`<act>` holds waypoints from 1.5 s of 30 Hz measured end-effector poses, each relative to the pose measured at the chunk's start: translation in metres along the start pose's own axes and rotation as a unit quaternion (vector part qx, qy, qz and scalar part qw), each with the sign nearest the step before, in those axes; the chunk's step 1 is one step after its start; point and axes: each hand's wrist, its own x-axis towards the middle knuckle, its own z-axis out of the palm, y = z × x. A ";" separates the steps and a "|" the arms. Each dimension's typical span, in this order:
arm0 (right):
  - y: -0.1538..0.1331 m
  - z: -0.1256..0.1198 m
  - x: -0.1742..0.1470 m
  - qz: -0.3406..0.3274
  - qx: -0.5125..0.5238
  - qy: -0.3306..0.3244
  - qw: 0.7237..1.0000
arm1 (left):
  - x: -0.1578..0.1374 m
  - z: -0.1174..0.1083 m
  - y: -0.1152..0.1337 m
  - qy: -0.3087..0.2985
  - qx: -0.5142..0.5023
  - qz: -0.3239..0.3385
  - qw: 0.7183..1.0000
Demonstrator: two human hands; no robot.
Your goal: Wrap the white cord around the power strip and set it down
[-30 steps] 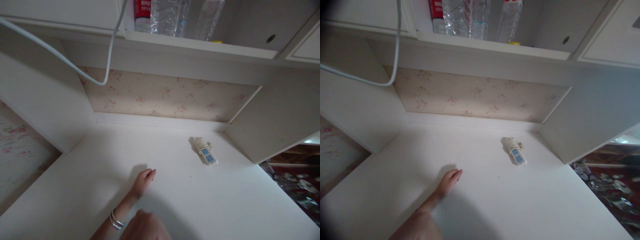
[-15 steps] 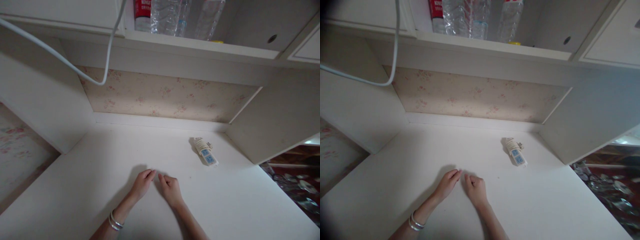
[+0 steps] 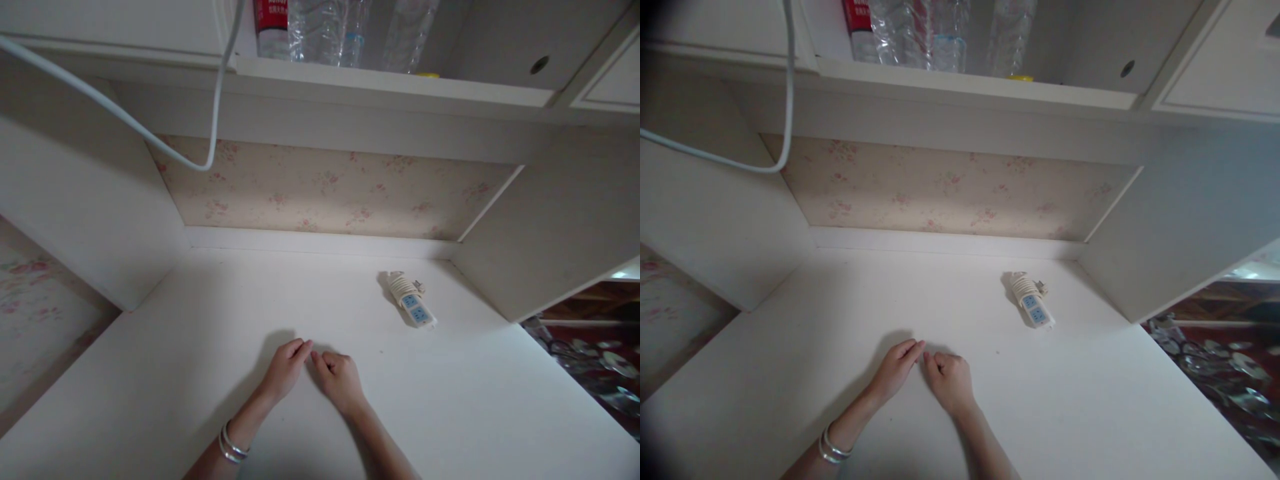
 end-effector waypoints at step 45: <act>-0.001 0.000 -0.003 -0.037 -0.071 -0.027 0.996 | -0.001 0.002 0.001 -0.001 0.014 0.012 1.000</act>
